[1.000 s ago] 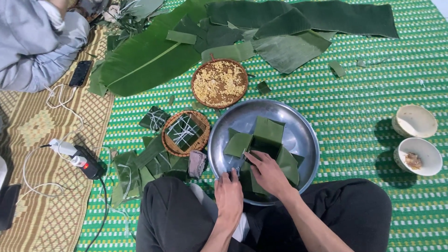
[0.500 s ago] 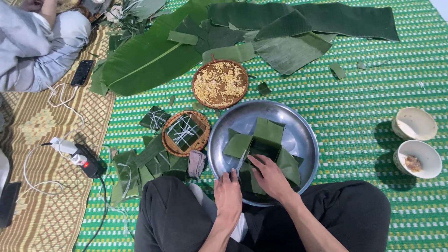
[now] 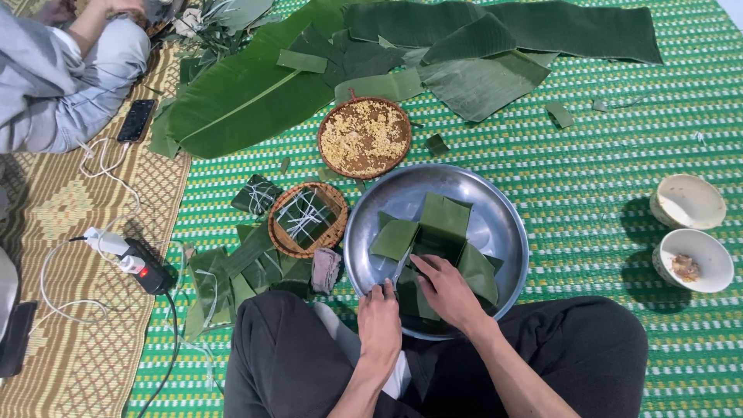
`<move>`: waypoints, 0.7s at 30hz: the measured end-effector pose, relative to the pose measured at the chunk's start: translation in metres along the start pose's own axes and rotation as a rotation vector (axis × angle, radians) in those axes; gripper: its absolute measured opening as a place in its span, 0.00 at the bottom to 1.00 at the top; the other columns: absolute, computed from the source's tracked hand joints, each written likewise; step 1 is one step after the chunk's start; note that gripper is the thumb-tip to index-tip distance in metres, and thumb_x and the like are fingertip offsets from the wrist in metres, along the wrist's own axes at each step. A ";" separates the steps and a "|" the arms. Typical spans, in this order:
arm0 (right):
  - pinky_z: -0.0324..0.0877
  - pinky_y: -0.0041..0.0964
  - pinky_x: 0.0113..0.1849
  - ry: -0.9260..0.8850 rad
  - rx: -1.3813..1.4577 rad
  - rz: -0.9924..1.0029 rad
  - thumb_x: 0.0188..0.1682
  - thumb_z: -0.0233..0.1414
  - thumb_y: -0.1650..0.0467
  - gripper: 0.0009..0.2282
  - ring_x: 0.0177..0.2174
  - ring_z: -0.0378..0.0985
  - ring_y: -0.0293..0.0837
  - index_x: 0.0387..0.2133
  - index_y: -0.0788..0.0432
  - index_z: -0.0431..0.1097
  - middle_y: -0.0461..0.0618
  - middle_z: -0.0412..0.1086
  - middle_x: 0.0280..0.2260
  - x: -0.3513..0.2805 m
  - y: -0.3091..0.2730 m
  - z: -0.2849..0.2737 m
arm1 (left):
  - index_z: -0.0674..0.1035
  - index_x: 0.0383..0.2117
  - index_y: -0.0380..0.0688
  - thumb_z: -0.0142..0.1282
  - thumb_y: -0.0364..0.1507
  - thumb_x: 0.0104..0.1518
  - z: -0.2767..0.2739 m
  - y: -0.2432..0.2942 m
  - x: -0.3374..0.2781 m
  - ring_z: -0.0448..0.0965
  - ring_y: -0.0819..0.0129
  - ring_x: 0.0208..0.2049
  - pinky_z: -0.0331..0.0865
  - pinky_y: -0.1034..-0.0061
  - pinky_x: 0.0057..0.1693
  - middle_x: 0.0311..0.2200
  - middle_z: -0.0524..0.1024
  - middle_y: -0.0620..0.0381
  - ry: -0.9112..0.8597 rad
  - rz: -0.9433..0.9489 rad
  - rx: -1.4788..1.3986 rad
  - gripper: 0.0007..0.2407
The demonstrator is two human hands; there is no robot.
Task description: Folding and layering banana leaves into a square mold to prepare for traditional cake making.
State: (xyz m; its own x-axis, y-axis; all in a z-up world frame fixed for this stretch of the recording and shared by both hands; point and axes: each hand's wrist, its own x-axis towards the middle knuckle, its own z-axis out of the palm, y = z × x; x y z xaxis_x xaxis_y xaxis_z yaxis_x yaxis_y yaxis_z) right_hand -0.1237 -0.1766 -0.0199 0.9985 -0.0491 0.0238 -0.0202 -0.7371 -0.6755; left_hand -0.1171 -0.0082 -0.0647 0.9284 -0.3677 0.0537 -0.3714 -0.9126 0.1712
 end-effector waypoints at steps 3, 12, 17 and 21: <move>0.71 0.44 0.50 -0.004 0.001 0.012 0.48 0.51 0.72 0.22 0.50 0.75 0.54 0.59 0.52 0.67 0.51 0.70 0.56 0.000 0.000 0.000 | 0.77 0.53 0.31 0.58 0.21 0.49 0.000 0.000 0.001 0.79 0.53 0.34 0.73 0.64 0.47 0.39 0.76 0.44 0.024 0.004 -0.004 0.21; 0.70 0.45 0.51 -0.008 -0.004 -0.009 0.47 0.51 0.73 0.23 0.50 0.75 0.55 0.59 0.53 0.67 0.51 0.70 0.56 0.001 0.001 0.000 | 0.78 0.52 0.30 0.57 0.23 0.50 0.000 0.003 0.007 0.78 0.54 0.35 0.70 0.65 0.46 0.36 0.73 0.45 0.094 0.019 -0.006 0.20; 0.70 0.45 0.50 -0.011 -0.021 -0.019 0.48 0.51 0.73 0.23 0.49 0.75 0.54 0.60 0.52 0.66 0.50 0.70 0.56 0.000 0.002 0.001 | 0.78 0.52 0.29 0.57 0.22 0.50 0.009 0.002 0.009 0.78 0.55 0.33 0.71 0.65 0.46 0.35 0.75 0.45 0.086 0.025 0.005 0.20; 0.69 0.45 0.51 -0.015 -0.028 -0.016 0.48 0.51 0.72 0.23 0.49 0.74 0.54 0.60 0.52 0.66 0.50 0.70 0.56 0.001 0.002 0.002 | 0.77 0.53 0.28 0.57 0.21 0.51 0.011 0.001 0.009 0.79 0.55 0.33 0.73 0.64 0.46 0.36 0.76 0.44 0.018 0.021 0.017 0.20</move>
State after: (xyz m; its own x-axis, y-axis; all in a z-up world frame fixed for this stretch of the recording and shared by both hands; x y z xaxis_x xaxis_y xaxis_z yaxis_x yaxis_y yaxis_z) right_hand -0.1230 -0.1766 -0.0231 0.9994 -0.0274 0.0228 -0.0058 -0.7564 -0.6540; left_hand -0.1096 -0.0143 -0.0745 0.9204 -0.3837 0.0751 -0.3909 -0.9077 0.1529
